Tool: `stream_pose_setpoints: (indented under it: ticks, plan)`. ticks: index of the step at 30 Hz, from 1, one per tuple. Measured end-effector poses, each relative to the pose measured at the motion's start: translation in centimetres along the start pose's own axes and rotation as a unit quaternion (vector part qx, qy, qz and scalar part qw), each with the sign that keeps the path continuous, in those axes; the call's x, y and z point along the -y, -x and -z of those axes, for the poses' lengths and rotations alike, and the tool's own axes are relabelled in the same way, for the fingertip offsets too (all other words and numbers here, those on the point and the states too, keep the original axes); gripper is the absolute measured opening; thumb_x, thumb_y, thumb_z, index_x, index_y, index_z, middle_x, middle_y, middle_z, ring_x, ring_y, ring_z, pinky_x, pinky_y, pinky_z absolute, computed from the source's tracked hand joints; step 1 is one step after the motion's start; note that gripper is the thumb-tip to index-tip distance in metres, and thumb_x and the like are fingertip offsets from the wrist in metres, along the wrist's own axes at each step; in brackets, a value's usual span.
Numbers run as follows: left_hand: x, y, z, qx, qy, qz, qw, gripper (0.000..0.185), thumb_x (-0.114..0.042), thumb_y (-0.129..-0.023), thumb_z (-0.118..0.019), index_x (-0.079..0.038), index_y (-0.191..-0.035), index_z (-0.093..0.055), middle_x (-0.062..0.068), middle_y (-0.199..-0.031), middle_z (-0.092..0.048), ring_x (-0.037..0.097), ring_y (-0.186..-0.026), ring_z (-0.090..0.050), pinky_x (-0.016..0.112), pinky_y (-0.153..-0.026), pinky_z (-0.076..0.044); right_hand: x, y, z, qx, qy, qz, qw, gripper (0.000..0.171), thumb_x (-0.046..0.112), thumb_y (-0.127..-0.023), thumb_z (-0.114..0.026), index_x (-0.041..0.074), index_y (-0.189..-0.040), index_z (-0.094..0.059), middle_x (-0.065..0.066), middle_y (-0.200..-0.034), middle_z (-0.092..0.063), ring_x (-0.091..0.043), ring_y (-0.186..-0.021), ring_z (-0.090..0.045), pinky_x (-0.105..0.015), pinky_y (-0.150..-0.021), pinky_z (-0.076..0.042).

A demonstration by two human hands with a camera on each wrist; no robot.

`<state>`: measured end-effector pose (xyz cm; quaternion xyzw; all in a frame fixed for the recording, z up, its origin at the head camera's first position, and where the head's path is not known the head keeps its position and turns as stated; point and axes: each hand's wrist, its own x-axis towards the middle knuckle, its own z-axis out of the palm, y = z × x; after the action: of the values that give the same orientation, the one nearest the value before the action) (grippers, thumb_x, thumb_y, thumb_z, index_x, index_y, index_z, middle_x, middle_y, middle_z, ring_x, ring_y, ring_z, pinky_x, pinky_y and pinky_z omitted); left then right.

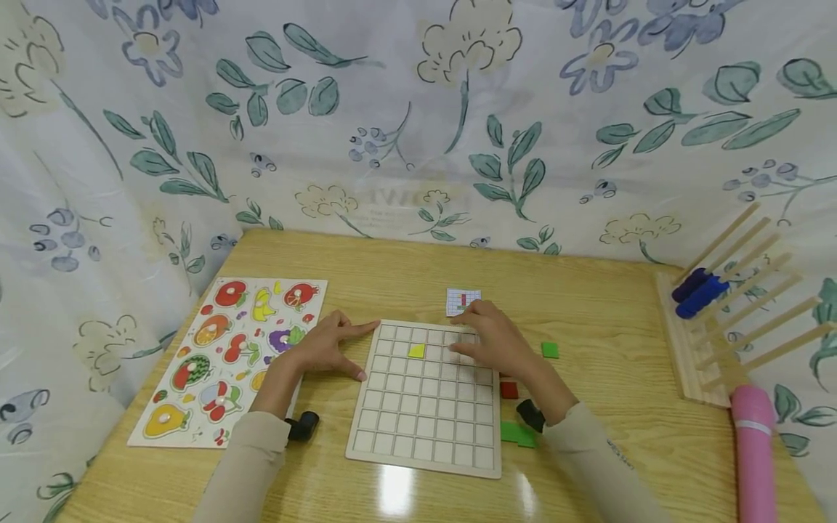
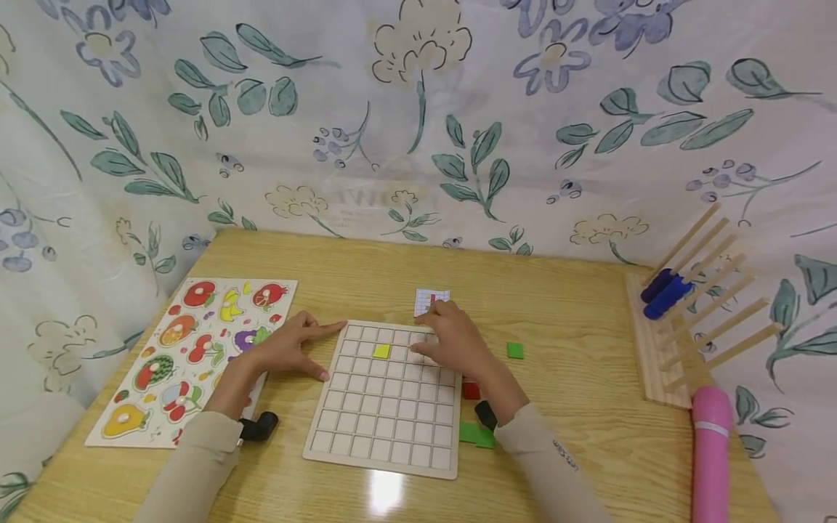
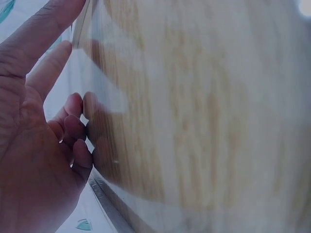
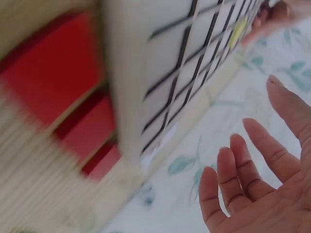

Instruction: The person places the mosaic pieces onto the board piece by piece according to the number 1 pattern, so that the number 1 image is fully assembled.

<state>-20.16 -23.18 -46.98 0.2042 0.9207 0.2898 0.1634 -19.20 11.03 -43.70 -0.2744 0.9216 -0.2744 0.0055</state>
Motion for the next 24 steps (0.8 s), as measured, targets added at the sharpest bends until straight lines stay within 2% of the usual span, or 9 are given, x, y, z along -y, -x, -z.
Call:
stream_pose_setpoints:
  ticks: [5,13,20,24]
  plan:
    - [-0.1,0.0,0.1,0.001,-0.005,-0.002,1.0,0.097,-0.045,-0.064,-0.091,-0.024,-0.149,-0.047,0.005,-0.095,-0.031,0.02,-0.087,-0.029,0.034,-0.074,-0.028,-2.2,1.6,1.6,-0.029,-0.063,-0.008,0.998,0.045,0.024,-0.082,-0.082,0.001,-0.119,-0.07,-0.014,-0.109,-0.057,-0.027,-0.104,-0.048,-0.041,-0.083,-0.046]
    - [-0.3,0.0,0.1,0.005,-0.002,0.003,1.0,0.096,-0.043,-0.066,-0.091,-0.022,-0.149,-0.047,0.005,-0.095,-0.029,0.02,-0.088,-0.029,0.034,-0.075,-0.027,-4.7,3.2,2.5,-0.019,-0.109,-0.057,0.992,0.061,0.023,-0.074,-0.088,0.001,-0.126,-0.066,-0.016,-0.108,-0.054,-0.033,-0.103,-0.049,-0.048,-0.085,-0.044]
    - [-0.1,-0.1,-0.1,0.008,0.008,0.006,0.9999,0.097,-0.042,-0.065,-0.091,-0.023,-0.149,-0.047,0.005,-0.096,-0.028,0.021,-0.089,-0.029,0.035,-0.075,-0.028,-6.8,4.5,2.6,-0.013,-0.141,-0.087,0.986,0.064,0.024,-0.077,-0.086,0.002,-0.132,-0.062,-0.016,-0.111,-0.051,-0.033,-0.111,-0.05,-0.057,-0.096,-0.045]
    - [-0.1,-0.1,-0.1,0.009,0.01,0.003,0.9999,0.097,-0.043,-0.065,-0.091,-0.024,-0.149,-0.046,0.005,-0.095,-0.028,0.021,-0.088,-0.028,0.035,-0.075,-0.028,-8.2,5.0,2.5,-0.01,-0.15,-0.096,0.984,0.063,0.026,-0.079,-0.085,0.004,-0.134,-0.061,-0.015,-0.112,-0.051,-0.032,-0.113,-0.05,-0.058,-0.097,-0.045]
